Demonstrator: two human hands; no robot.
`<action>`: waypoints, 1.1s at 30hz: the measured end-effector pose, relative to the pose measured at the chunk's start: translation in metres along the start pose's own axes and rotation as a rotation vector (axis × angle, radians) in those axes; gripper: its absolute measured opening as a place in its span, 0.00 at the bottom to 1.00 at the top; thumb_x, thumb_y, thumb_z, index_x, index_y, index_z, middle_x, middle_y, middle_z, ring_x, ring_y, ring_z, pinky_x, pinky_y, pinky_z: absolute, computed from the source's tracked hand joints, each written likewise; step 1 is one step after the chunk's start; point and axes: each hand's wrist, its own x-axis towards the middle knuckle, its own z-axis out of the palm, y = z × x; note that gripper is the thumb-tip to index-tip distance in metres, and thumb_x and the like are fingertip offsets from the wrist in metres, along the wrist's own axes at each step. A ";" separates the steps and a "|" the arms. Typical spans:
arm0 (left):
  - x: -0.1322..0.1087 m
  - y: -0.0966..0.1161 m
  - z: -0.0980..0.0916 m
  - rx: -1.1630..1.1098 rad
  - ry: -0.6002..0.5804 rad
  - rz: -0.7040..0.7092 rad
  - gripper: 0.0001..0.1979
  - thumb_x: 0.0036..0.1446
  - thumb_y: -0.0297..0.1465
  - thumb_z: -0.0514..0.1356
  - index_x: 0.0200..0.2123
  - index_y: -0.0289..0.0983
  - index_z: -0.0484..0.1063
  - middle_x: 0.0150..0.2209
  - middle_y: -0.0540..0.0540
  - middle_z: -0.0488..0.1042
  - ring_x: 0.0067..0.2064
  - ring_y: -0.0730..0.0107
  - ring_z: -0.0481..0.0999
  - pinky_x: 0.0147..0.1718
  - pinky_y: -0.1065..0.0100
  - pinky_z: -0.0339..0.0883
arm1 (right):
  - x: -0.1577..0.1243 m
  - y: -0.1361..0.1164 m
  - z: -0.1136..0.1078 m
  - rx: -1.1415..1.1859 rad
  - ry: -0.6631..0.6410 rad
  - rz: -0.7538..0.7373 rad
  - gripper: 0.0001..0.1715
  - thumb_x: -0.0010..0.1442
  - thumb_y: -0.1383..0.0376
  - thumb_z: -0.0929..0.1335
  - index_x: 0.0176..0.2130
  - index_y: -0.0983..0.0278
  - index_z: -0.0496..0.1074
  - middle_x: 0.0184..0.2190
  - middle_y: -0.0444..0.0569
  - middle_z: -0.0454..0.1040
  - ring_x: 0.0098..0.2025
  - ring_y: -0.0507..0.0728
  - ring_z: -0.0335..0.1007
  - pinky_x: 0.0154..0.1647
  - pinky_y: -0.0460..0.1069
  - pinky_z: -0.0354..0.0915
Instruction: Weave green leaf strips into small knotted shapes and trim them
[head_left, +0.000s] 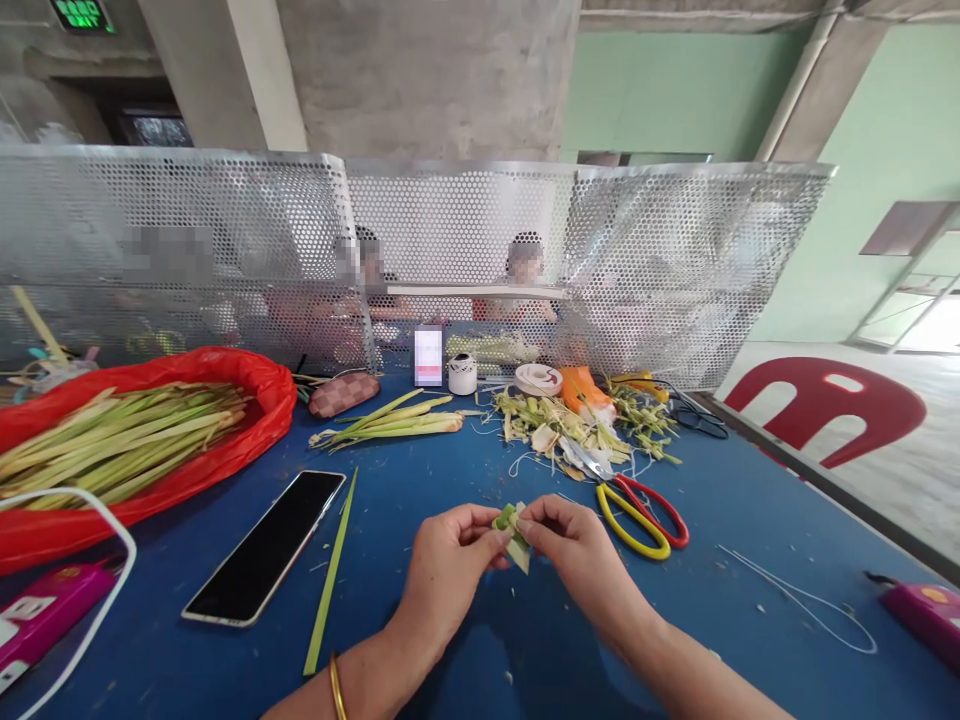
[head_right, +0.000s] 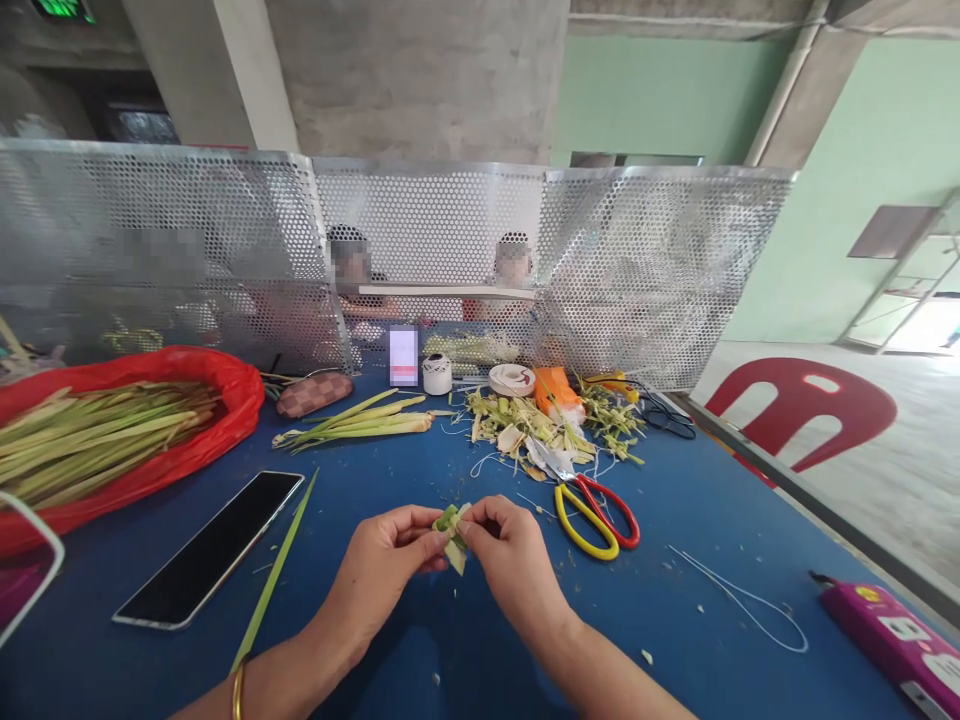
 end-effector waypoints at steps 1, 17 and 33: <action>0.000 0.000 0.000 0.030 -0.003 0.013 0.12 0.43 0.34 0.68 0.32 0.34 0.80 0.25 0.46 0.79 0.27 0.67 0.76 0.30 0.69 0.70 | 0.000 0.000 0.000 -0.016 0.004 -0.004 0.14 0.50 0.58 0.69 0.22 0.65 0.69 0.19 0.43 0.66 0.24 0.51 0.57 0.25 0.46 0.54; -0.003 -0.001 -0.007 0.479 -0.085 0.195 0.11 0.51 0.32 0.57 0.32 0.39 0.80 0.24 0.49 0.76 0.28 0.67 0.73 0.26 0.73 0.59 | 0.003 -0.002 0.005 0.168 -0.160 -0.040 0.08 0.50 0.62 0.69 0.28 0.65 0.73 0.23 0.45 0.73 0.27 0.54 0.70 0.31 0.48 0.64; -0.008 0.004 -0.006 0.313 -0.422 0.088 0.08 0.47 0.26 0.55 0.18 0.36 0.70 0.18 0.51 0.69 0.25 0.70 0.72 0.28 0.72 0.62 | 0.005 0.002 0.001 -0.089 -0.038 -0.141 0.10 0.53 0.64 0.66 0.22 0.63 0.65 0.21 0.41 0.62 0.25 0.51 0.57 0.26 0.45 0.54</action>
